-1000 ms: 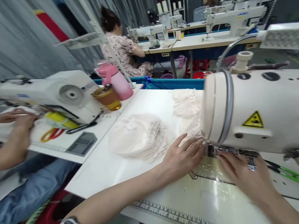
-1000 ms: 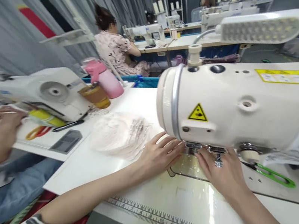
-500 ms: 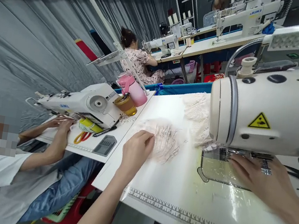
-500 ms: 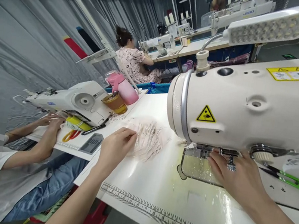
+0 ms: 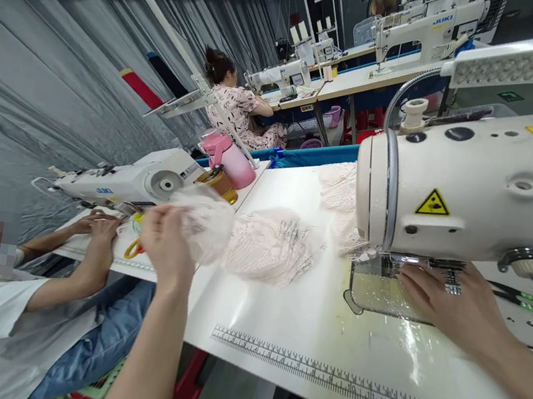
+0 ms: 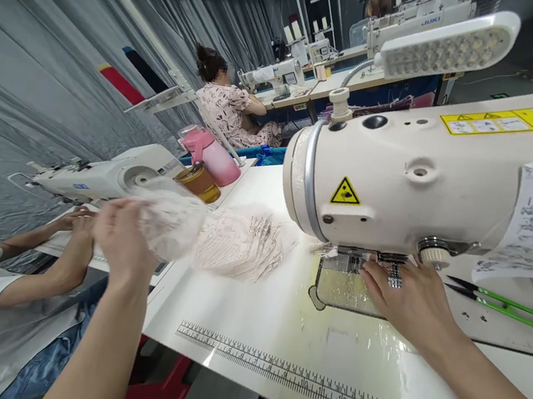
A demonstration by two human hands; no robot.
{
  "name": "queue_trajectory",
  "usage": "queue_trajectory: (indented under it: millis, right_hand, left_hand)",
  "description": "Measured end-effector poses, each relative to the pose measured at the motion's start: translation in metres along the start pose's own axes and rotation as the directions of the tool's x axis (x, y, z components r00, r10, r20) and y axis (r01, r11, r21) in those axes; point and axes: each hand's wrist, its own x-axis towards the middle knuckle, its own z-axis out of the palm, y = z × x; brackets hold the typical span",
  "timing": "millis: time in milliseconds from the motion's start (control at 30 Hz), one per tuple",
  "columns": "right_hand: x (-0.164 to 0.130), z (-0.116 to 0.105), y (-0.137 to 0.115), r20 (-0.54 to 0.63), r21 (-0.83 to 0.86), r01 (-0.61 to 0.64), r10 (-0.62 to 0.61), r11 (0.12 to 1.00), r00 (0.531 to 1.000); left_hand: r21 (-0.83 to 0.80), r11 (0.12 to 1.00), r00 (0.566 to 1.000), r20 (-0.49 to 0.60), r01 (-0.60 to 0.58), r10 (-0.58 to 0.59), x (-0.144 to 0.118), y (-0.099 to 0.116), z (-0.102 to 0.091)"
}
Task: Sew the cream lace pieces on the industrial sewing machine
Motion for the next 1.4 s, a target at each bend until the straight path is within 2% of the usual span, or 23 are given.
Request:
queue_trajectory:
  millis: [67,100,200,233,267,300,367,400,433,533,567,600,700,733,767,800,933,967,1000,1033,1133,1267,1400]
  right_hand:
    - [0.002,-0.001,-0.001,0.021,-0.146,0.116,-0.114,0.983,0.993]
    - [0.003,-0.002,-0.001,0.026,-0.193,0.144,-0.142,0.970,0.990]
    - [0.006,-0.005,-0.002,0.042,-0.187,0.128,-0.122,0.974,0.992]
    - [0.007,-0.005,-0.003,0.045,-0.171,0.118,-0.111,0.978,0.993]
    - [0.008,-0.006,-0.003,0.036,-0.159,0.108,-0.103,0.981,0.994]
    - [0.009,-0.006,-0.003,0.023,-0.154,0.097,-0.095,0.983,0.995]
    - [0.011,-0.007,-0.003,0.015,-0.128,0.071,-0.069,0.989,0.997]
    - [0.013,-0.007,-0.002,0.031,-0.101,0.051,-0.048,0.994,0.998]
    - [0.014,-0.008,-0.002,0.049,-0.070,0.027,-0.024,0.997,0.999]
    - [0.016,-0.009,-0.001,0.087,0.000,-0.052,0.051,0.999,0.995]
    - [0.017,-0.009,-0.001,0.090,0.014,-0.078,0.076,0.997,0.993]
    - [0.017,-0.009,-0.002,0.087,0.027,-0.105,0.102,0.994,0.991]
    - [0.015,-0.008,-0.004,0.087,0.062,-0.170,0.164,0.983,0.983]
    - [0.015,-0.008,-0.005,0.101,0.071,-0.158,0.151,0.985,0.983]
    - [0.014,-0.008,-0.007,0.119,0.083,-0.134,0.124,0.988,0.985]
    - [0.013,-0.008,-0.009,0.135,0.099,-0.107,0.093,0.989,0.987]
    - [0.008,-0.007,-0.016,0.221,0.275,-0.045,-0.017,0.960,0.975]
    - [0.008,-0.006,-0.016,0.253,0.336,-0.032,-0.057,0.941,0.966]
    - [0.007,-0.005,-0.015,0.274,0.397,-0.009,-0.109,0.918,0.955]
    - [0.007,-0.003,-0.014,0.286,0.445,0.012,-0.155,0.895,0.946]
    - [0.006,0.001,-0.011,0.280,0.507,0.043,-0.212,0.861,0.936]
    - [0.005,0.001,-0.009,0.285,0.455,0.036,-0.184,0.890,0.941]
    - [0.004,-0.004,-0.007,0.247,0.331,0.035,-0.122,0.943,0.961]
  left_hand:
    - [0.019,1.000,0.979,-0.205,-0.017,0.020,0.010,0.007,-0.013]
    - [0.024,0.999,0.971,-0.235,-0.035,0.039,0.010,0.015,-0.019]
    - [0.022,0.980,0.973,-0.119,-0.197,0.199,-0.009,0.056,-0.033]
    - [-0.052,0.992,0.992,0.041,-0.118,0.120,-0.019,0.072,-0.034]
    - [-0.154,0.988,0.978,0.209,0.011,0.022,-0.030,0.087,-0.033]
    - [-0.234,0.959,0.931,0.359,0.163,-0.070,-0.040,0.100,-0.030]
    - [-0.347,0.892,0.842,0.536,0.290,-0.065,-0.059,0.118,-0.015]
    - [-0.374,0.863,0.771,0.636,0.339,-0.028,-0.068,0.124,-0.003]
    - [-0.382,0.845,0.680,0.733,0.374,0.029,-0.076,0.127,0.012]
    - [-0.314,0.856,0.311,0.931,0.412,0.192,-0.100,0.129,0.059]
    - [-0.310,0.862,0.253,0.942,0.402,0.221,-0.108,0.128,0.073]
    - [-0.318,0.876,0.230,0.942,0.363,0.246,-0.114,0.127,0.083]
    - [-0.337,0.914,0.282,0.921,0.228,0.269,-0.125,0.125,0.096]
    - [-0.342,0.920,0.290,0.915,0.193,0.280,-0.126,0.125,0.095]
    - [-0.349,0.922,0.278,0.914,0.167,0.296,-0.126,0.126,0.091]
    - [-0.358,0.922,0.248,0.916,0.146,0.316,-0.125,0.126,0.086]
    - [-0.438,0.898,0.070,0.898,0.051,0.434,-0.125,0.129,0.063]
    - [-0.466,0.884,0.047,0.884,0.024,0.465,-0.126,0.128,0.058]
    - [-0.491,0.871,0.045,0.870,-0.006,0.491,-0.127,0.126,0.053]
    - [-0.507,0.861,0.065,0.858,-0.043,0.509,-0.127,0.123,0.048]
    - [-0.483,0.852,0.164,0.841,-0.199,0.515,-0.126,0.105,0.034]
    - [-0.376,0.827,0.189,0.854,-0.417,0.484,-0.119,0.070,0.013]
    - [-0.293,0.834,0.265,0.854,-0.468,0.448,-0.113,0.046,-0.007]
